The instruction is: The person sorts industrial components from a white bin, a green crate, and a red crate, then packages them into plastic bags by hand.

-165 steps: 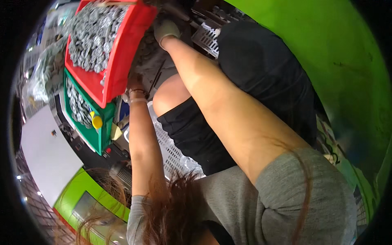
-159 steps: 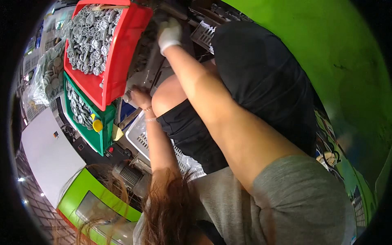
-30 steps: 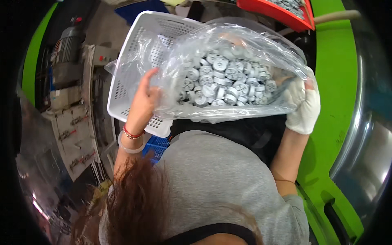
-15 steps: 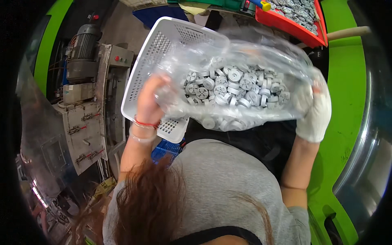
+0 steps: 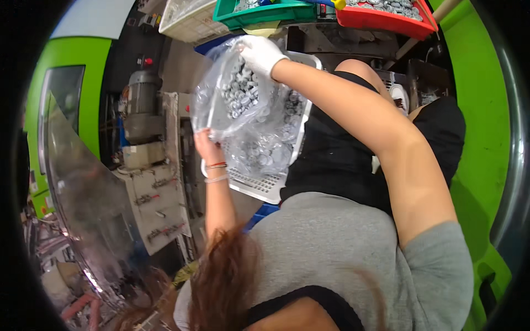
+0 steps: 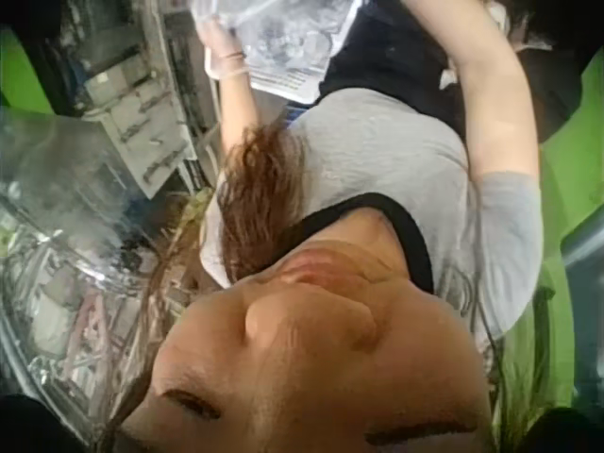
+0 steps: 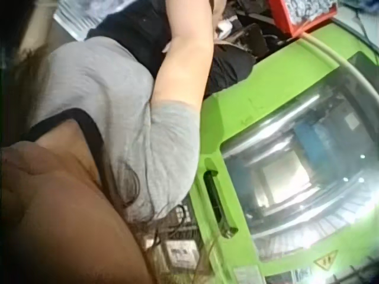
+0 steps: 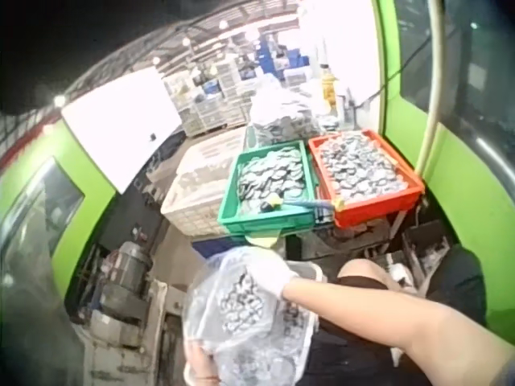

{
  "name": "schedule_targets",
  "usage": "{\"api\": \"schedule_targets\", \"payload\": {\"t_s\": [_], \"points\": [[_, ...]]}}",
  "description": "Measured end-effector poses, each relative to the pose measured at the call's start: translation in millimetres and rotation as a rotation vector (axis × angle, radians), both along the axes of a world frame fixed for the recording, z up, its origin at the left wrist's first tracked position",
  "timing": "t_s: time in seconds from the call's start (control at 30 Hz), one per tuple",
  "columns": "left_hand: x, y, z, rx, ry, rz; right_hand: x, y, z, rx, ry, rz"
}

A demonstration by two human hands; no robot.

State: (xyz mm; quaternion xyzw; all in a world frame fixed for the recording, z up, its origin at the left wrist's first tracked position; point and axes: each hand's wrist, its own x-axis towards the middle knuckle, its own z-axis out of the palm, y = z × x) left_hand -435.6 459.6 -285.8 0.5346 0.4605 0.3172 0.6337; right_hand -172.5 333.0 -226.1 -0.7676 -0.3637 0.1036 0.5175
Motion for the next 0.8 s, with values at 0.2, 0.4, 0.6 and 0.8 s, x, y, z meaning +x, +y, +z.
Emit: {"api": "schedule_targets", "payload": {"t_s": [0.2,0.4,0.6,0.8], "points": [[35,9,-116,-0.087,0.22,0.2,30,66,-112,-0.284,0.028,-0.01],[17,51,-172,-0.229,0.304,0.415,12,32,-169,-0.451,0.235,0.05],[22,60,-166,-0.19,0.375,0.285,50,-15,-187,-0.457,0.391,0.035],[3,13,-137,-0.231,0.435,0.147,17,-21,-156,-0.508,0.331,0.03]]}}
